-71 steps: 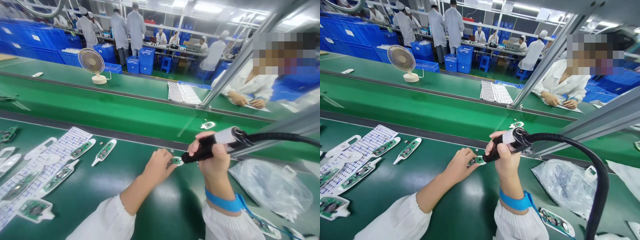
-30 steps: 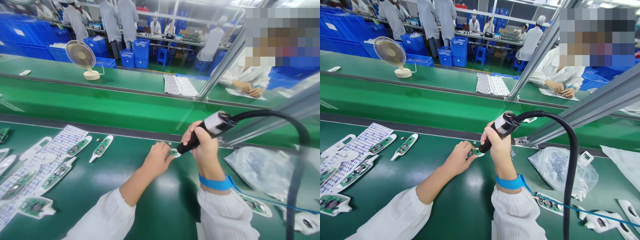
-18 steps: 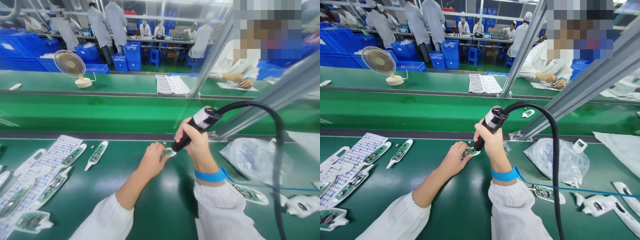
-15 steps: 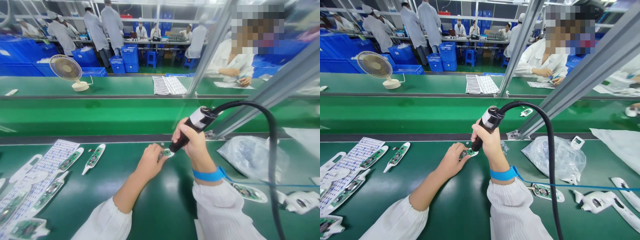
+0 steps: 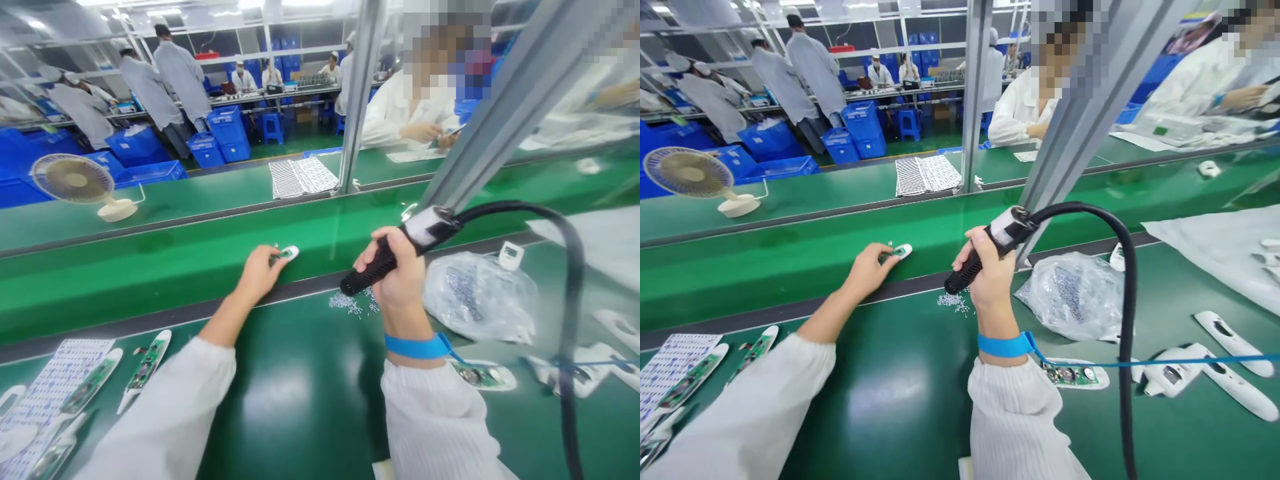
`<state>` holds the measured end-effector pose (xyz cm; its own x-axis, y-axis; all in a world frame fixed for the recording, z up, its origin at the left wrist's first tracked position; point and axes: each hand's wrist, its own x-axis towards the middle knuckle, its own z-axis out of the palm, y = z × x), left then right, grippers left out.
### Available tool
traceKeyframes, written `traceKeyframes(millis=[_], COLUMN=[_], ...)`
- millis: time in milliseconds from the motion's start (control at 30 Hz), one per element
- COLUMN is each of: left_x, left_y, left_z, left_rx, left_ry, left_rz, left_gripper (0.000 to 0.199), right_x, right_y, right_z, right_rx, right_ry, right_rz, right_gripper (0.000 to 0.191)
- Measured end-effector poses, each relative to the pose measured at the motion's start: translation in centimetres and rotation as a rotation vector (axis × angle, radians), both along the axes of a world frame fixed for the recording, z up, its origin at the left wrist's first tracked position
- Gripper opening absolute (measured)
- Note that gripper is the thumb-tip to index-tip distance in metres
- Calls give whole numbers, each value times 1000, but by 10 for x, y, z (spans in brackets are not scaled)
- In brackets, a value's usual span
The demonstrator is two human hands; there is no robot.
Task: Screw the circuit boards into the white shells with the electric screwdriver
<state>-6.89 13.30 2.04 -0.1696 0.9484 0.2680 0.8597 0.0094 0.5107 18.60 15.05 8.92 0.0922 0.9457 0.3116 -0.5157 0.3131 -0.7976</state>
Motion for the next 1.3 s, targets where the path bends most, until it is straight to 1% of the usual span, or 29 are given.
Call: traceKeyframes(millis=[67, 133, 200, 267, 333, 367, 433, 500, 567, 633, 667, 733, 800, 867, 933, 1033, 1200, 1300], left_x=[-17, -28, -34, -34, -26, -19, 2, 29, 57, 80, 89, 100, 104, 104, 103, 104, 104, 105], left_y=[37, 62, 74, 75, 63, 52, 19, -24, -66, -98, -108, -117, -117, -116, -116, -117, -117, -116], left_z=[2, 2, 1, 0, 2, 2, 2, -2, -9, -14, -15, -15, -13, -10, -9, -10, -9, -8], left_rx=[-31, -41, -42, -40, -23, 5, 94, 184, 194, 184, 180, 171, 151, 124, 107, 89, 65, 48], left_ry=[22, 31, 28, 20, 15, 5, -47, -149, -253, -293, -294, -264, -211, -162, -133, -132, -144, -143], left_rz=[70, 123, 158, 181, 198, 205, 190, 121, 37, -49, -98, -205, -293, -345, -358, -346, -326, -323], left_gripper=[17, 17, 20, 25, 31, 33, 33, 28, 23, 19, 17, 15, 14, 16, 18, 14, 17, 10], right_x=[4, 11, 19, 25, 29, 29, 28, 27, 26, 26, 27, 28, 27, 24, 19, 11, 6, 6], right_y=[-1, -1, 0, 1, 2, 2, 1, 1, 1, 1, 0, -1, -2, -5, -8, -11, -13, -12], right_z=[2, 4, 6, 7, 7, 6, 5, 4, 3, 3, 4, 6, 8, 11, 13, 13, 12, 11], right_rx=[-17, -49, -86, -117, -147, -162, -179, -185, -193, -205, -205, -182, -139, -91, -52, -33, -34, -36], right_ry=[-24, -52, -63, -55, -59, -76, -130, -174, -184, -175, -166, -133, -78, -27, -5, -2, 17, 30], right_rz=[53, 98, 144, 183, 226, 252, 304, 330, 325, 302, 296, 316, 384, 463, 520, 569, 590, 605], right_gripper=[26, 27, 29, 31, 32, 32, 31, 32, 33, 33, 33, 33, 35, 35, 35, 36, 37, 36])
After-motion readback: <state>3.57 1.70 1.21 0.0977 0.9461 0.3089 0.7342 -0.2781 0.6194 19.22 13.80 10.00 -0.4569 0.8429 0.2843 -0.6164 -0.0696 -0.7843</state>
